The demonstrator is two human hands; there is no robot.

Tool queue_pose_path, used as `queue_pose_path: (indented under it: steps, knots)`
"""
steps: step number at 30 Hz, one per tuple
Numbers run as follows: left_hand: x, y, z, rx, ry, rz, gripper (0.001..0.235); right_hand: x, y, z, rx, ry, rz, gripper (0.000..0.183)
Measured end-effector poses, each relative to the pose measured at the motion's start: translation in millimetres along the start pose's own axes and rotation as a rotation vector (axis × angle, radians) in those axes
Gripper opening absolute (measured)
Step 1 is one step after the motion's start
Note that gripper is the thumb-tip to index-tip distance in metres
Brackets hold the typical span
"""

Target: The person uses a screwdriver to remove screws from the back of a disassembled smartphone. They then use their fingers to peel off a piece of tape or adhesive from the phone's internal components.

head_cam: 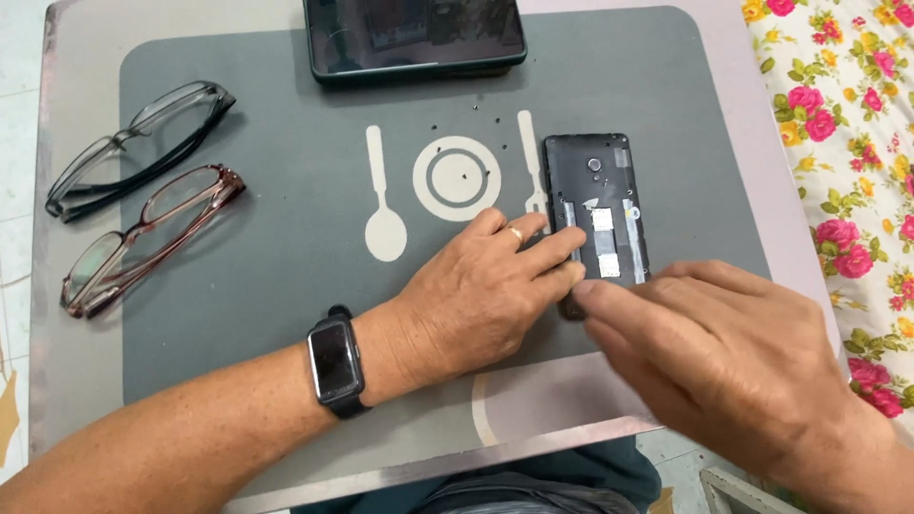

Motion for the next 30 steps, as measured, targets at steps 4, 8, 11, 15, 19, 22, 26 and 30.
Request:
queue_pose_path:
  steps: [4, 8, 11, 15, 19, 22, 26, 30]
  knots:
    - [0.7, -0.6, -0.9, -0.007, -0.003, -0.01, 0.028, -3.1, 0.2, 11.6, -0.048, -0.133, -0.001, 0.029]
    - [2.3, 0.1, -4.2, -0.034, 0.001, -0.015, 0.027, -0.6, 2.9, 1.2, -0.088, 0.048, -0.016, 0.02]
    - [4.4, 1.4, -8.7, -0.048, 0.005, -0.016, 0.025, 2.6, 7.2, 3.5, -0.106, -0.034, 0.096, 0.023]
    - [5.0, 0.5, -6.2, -0.037, -0.038, -0.016, 0.029, -4.0, 14.7, 6.0, -0.034, -0.116, 0.149, 0.04]
    - [6.5, -0.9, -4.2, -0.036, -0.052, 0.005, 0.032, 2.5, 13.4, -6.2, -0.016, -0.039, 0.065, 0.006]
    - [2.2, 1.2, -1.8, -0.031, -0.06, 0.011, 0.036, -2.2, 14.1, -7.8, -0.057, -0.05, 0.071, 0.008]
    - [2.9, 1.2, -4.9, -0.003, -0.024, 0.017, 0.038, -7.5, 18.2, -4.0, -0.123, -0.172, 0.116, 0.043]
    - [1.6, 1.4, -4.6, 0.018, -0.003, 0.021, 0.029, -5.7, 15.8, -2.6, 0.008, -0.132, 0.036, 0.02]
Point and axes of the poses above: each hand's wrist, its own x-axis towards the middle knuckle, its own z-axis out of the palm, y = z × x, the point moved 7 cm from there along x, towards the middle knuckle, and after that the axes turned 5 degrees about -z, right-handed, at the moved point
